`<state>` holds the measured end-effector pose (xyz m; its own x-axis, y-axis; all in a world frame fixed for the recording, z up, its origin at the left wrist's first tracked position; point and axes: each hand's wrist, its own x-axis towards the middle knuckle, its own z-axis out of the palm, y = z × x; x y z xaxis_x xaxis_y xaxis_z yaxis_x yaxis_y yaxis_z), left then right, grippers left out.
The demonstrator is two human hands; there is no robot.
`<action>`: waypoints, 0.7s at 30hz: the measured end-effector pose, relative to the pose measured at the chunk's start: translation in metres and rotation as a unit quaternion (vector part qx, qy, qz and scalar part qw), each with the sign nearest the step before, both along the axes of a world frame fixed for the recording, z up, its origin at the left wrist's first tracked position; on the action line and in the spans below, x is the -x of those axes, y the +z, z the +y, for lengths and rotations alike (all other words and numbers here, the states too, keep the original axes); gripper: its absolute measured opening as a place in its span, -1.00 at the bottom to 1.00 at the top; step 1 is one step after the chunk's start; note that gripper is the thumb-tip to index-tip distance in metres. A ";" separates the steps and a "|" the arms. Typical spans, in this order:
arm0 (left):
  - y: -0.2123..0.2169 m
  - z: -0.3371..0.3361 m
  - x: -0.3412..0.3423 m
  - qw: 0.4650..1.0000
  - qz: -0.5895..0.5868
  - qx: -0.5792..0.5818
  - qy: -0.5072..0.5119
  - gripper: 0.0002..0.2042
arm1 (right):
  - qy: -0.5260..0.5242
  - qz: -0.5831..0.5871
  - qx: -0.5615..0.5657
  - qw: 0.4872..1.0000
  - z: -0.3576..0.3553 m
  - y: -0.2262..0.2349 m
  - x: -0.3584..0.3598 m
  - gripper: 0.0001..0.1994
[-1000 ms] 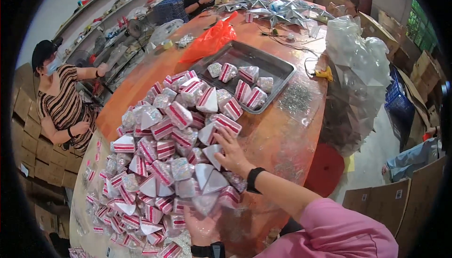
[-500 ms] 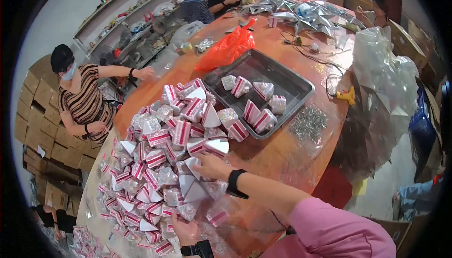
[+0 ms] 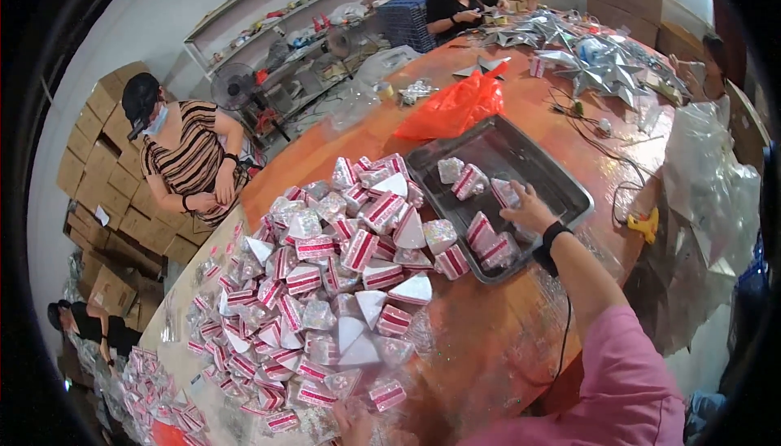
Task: Packaging small triangular items into plastic bags and boxes.
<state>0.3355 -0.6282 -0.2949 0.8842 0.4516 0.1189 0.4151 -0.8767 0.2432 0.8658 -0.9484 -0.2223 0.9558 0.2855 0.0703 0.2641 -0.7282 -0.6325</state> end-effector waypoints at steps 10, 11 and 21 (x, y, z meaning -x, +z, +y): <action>0.079 -0.083 -0.088 0.791 -0.141 0.546 0.239 -0.44 | -0.075 -0.030 0.064 0.995 0.039 -0.008 -0.016 -0.48; 0.085 -0.086 -0.093 0.773 -0.159 0.569 0.231 -0.44 | -0.043 -0.020 0.063 0.997 0.039 -0.012 -0.021 -0.47; 0.094 -0.082 -0.086 0.804 -0.176 0.505 0.259 -0.43 | -0.098 0.006 0.133 0.986 0.076 0.018 -0.022 -0.36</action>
